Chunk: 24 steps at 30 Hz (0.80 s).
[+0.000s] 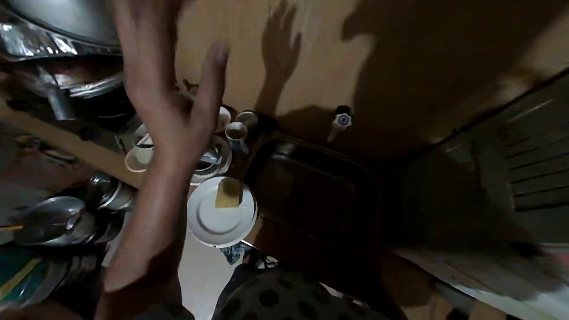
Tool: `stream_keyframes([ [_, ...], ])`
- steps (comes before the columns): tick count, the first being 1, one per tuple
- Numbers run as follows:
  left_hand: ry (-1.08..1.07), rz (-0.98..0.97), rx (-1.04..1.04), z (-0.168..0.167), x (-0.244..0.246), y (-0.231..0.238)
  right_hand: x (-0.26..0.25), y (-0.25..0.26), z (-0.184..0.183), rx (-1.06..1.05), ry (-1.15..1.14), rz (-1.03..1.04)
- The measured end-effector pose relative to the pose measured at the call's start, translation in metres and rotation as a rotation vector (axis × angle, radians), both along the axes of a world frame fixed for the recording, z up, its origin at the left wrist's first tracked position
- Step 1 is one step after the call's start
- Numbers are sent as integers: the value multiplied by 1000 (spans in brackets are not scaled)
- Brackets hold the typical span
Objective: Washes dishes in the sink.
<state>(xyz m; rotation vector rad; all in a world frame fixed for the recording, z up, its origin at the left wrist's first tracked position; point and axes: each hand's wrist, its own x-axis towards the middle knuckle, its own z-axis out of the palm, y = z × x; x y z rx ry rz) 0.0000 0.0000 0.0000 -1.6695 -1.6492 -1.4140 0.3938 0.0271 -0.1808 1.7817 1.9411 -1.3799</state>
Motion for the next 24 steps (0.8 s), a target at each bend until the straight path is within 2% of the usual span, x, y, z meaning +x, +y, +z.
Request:
stream_keyframes([
  [1,-100,23,-45,-34,-7,-16,9,-5,-27,290,77,115],
  [2,-212,78,-90,-71,-15,-34,8,-3,-63,682,195,124],
  [3,-347,181,-164,-105,-20,-54,-5,10,-36,480,60,189],
  [4,-490,299,-266,-135,-21,-74,-18,21,-17,368,-41,236],
  [5,-622,408,-367,-163,-23,-92,-23,26,-18,452,-44,275],
  [7,-827,546,-620,-209,-28,-121,-20,34,-52,699,45,301],
  [9,-970,558,-806,-239,-26,-140,-16,45,-88,850,135,327],
  [13,-1262,516,-849,-268,-10,-152,-34,61,-104,931,352,355],
  [15,-1423,502,-787,-280,-5,-151,-45,66,-103,902,426,372],
  [17,-1463,494,-773,-288,-4,-149,-57,71,-92,811,408,402],
  [21,-1473,435,-786,-291,1,-147,-90,76,-89,364,133,449],
  [24,-1486,362,-799,-289,11,-142,-124,67,-84,146,33,459],
])
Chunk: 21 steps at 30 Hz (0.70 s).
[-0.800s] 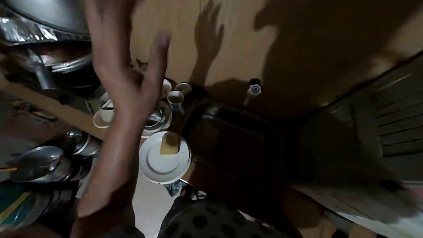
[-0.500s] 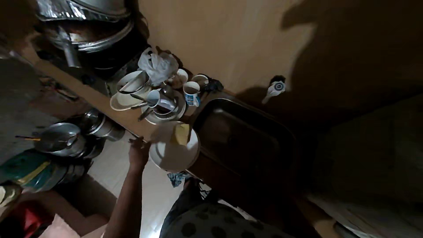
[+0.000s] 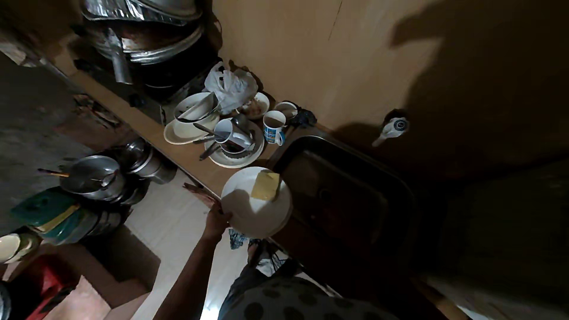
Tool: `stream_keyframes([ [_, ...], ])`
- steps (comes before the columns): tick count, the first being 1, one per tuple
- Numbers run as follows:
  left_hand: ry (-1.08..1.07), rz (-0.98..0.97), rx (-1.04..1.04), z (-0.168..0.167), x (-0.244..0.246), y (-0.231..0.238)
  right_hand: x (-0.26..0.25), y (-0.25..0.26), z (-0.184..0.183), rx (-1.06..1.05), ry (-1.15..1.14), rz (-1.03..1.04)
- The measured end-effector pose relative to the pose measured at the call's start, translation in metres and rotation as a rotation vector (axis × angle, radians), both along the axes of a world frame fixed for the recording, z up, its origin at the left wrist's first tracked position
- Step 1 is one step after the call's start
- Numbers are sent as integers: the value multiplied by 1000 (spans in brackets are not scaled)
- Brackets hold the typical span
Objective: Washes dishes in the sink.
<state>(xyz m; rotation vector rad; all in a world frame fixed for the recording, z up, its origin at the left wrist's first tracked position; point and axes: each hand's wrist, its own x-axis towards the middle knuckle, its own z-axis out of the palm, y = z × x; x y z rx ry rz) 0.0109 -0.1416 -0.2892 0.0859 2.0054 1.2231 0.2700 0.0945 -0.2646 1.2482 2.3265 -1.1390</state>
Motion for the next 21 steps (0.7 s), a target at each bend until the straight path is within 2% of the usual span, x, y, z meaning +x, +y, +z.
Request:
stream_keyframes([
  [4,-35,-111,14,-1,12,21,-23,-13,-3,-178,179,-141],
  [7,-17,-242,-10,2,19,48,-21,-11,-8,-212,228,-356],
  [11,96,-504,-53,1,24,84,2,8,-51,-295,442,-711],
  [15,351,-743,-148,3,24,111,26,32,-55,-223,323,-799],
  [19,415,-771,-120,13,24,118,39,44,-58,-122,302,-865],
  [21,374,-755,-47,17,22,115,46,49,-70,-101,301,-931],
])
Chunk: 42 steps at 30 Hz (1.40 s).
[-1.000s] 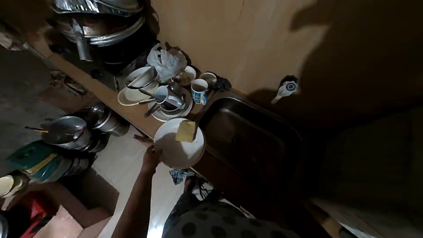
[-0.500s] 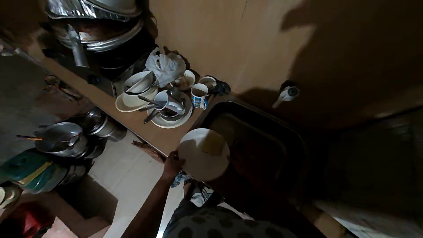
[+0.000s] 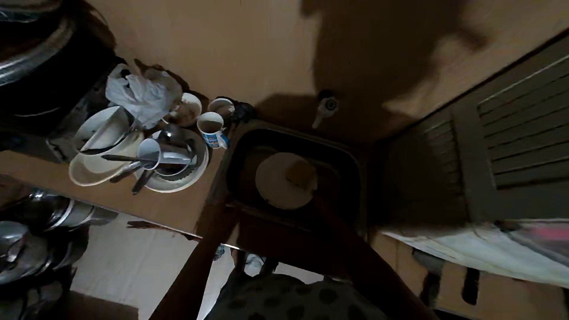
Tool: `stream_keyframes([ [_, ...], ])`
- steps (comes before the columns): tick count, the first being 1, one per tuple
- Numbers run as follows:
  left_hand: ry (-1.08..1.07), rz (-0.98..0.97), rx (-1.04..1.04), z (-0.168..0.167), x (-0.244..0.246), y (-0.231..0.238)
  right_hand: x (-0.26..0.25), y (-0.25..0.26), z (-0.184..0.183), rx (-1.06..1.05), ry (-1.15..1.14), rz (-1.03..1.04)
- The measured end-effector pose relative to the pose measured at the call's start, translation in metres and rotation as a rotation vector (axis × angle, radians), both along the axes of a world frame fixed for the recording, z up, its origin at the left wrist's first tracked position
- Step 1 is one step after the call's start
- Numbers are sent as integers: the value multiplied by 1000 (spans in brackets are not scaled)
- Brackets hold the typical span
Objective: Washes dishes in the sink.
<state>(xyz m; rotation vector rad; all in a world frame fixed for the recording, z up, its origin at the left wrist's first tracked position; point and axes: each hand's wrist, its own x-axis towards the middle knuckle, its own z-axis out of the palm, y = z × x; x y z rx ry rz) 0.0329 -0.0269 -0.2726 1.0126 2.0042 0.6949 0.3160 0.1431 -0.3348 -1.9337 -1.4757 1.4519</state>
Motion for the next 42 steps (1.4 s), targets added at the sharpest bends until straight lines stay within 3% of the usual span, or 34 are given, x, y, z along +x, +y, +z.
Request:
stream_keyframes([
  [5,-108,52,49,-12,-17,-17,11,13,-24,-7,-47,-111],
  [8,-134,93,23,-13,-24,-23,7,22,-22,31,-289,113],
  [11,-158,121,35,-9,-28,-25,-5,38,-39,259,-535,381],
  [14,-151,111,30,1,-31,-25,-23,48,-50,351,-561,510],
  [17,-92,51,-10,14,-33,-22,-35,44,-21,287,-405,477],
  [21,-138,-33,-6,23,-38,-14,-54,51,-10,243,-414,503],
  [25,-148,-73,11,30,-50,-10,-93,59,43,246,-243,458],
  [31,-333,267,42,7,-86,-32,-182,93,111,407,-28,369],
  [34,-427,442,77,-2,-109,-44,-241,113,139,562,77,463],
  [38,-421,656,146,-14,-148,-60,-293,108,134,801,189,512],
  [42,-364,827,251,-12,-184,-72,-300,66,111,1047,94,679],
])
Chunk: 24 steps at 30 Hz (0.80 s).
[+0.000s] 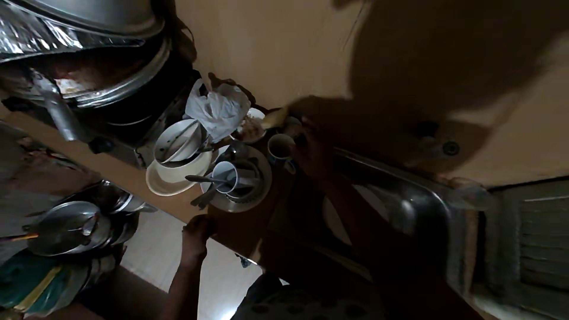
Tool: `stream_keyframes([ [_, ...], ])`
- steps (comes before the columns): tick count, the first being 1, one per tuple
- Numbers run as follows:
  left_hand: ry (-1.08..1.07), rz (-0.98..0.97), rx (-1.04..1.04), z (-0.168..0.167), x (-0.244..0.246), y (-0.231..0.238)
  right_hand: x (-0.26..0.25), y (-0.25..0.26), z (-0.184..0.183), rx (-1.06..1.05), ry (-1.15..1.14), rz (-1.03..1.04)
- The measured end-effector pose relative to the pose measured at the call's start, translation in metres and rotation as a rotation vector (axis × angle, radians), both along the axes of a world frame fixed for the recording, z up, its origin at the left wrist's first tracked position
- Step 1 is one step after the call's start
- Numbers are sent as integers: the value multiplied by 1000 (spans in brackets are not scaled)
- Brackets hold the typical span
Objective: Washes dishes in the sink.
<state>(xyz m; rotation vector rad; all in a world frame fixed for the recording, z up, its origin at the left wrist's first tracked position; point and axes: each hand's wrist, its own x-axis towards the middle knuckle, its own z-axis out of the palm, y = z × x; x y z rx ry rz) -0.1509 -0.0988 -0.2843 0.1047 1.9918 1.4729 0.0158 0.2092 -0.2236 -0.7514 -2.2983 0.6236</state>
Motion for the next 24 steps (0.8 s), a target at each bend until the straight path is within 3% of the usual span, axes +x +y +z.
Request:
stream_keyframes([
  [2,11,-29,4,8,-10,2,4,-6,-15,-10,-100,0],
  [7,113,-113,127,10,-12,24,-6,-2,-29,-323,-336,-18],
  [13,105,-127,166,14,-10,52,-6,-7,-24,-443,-240,-98],
  [20,361,-262,35,27,-12,64,4,-11,-24,-302,-268,-46],
  [24,309,-156,186,33,-23,68,7,-7,-14,-352,-234,-44],
])
